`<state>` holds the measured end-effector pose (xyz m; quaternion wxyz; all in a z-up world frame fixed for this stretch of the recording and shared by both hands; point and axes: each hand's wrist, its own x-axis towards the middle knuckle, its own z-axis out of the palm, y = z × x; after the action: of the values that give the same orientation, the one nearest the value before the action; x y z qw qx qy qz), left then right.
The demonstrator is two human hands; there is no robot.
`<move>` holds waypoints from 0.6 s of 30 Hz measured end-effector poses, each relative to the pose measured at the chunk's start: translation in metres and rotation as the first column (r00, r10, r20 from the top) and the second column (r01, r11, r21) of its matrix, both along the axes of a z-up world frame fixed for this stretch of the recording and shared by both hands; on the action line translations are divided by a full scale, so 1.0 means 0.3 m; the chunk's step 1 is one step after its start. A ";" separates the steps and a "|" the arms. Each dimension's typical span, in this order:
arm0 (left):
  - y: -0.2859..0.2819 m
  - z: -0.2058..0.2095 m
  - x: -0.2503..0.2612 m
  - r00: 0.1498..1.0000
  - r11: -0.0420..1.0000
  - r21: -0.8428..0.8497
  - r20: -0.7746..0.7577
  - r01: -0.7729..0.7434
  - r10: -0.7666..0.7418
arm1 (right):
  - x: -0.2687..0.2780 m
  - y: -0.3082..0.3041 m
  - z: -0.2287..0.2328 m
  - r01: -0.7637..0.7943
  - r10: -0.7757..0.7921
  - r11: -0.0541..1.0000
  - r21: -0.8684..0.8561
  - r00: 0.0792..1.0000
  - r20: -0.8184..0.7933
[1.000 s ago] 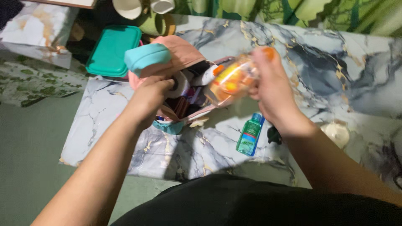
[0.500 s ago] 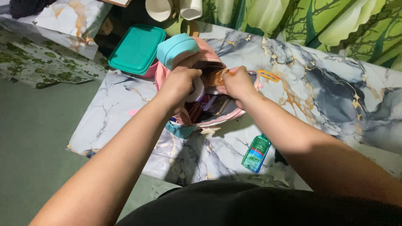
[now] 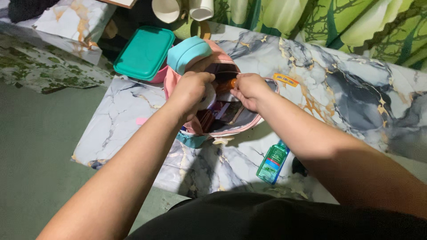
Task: The person packs a pink and teal backpack with daily essentials. They place a phone charger, a red wallet, a roll of tape, a bottle of lotion, a small bottle, a comb, and a key into the bag.
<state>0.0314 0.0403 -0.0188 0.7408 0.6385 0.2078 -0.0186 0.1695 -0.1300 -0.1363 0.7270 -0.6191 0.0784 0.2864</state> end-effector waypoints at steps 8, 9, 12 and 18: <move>0.005 -0.009 -0.001 0.991 0.978 -0.164 0.058 0.127 -0.119 | -0.116 -0.165 0.300 -0.022 -0.002 0.922 0.387 0.998 0.060; 0.007 -0.008 -0.004 0.989 0.970 -0.195 0.061 0.145 -0.135 | -0.139 -0.230 0.338 -0.056 0.020 0.903 0.426 0.996 0.087; 0.008 -0.002 -0.013 0.970 0.936 -0.262 0.136 0.233 -0.203 | -0.232 -0.417 0.366 0.017 -0.069 0.963 0.270 0.981 0.181; 0.008 -0.005 -0.065 0.978 0.955 -0.215 0.102 0.203 -0.185 | -0.414 -0.750 0.072 0.201 -0.207 0.978 -0.063 0.973 -0.102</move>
<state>0.0118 0.0427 -0.0203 0.8105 0.5683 0.1108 -0.0889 0.0452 -0.3550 -0.1147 0.7309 -0.6101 0.1882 0.2413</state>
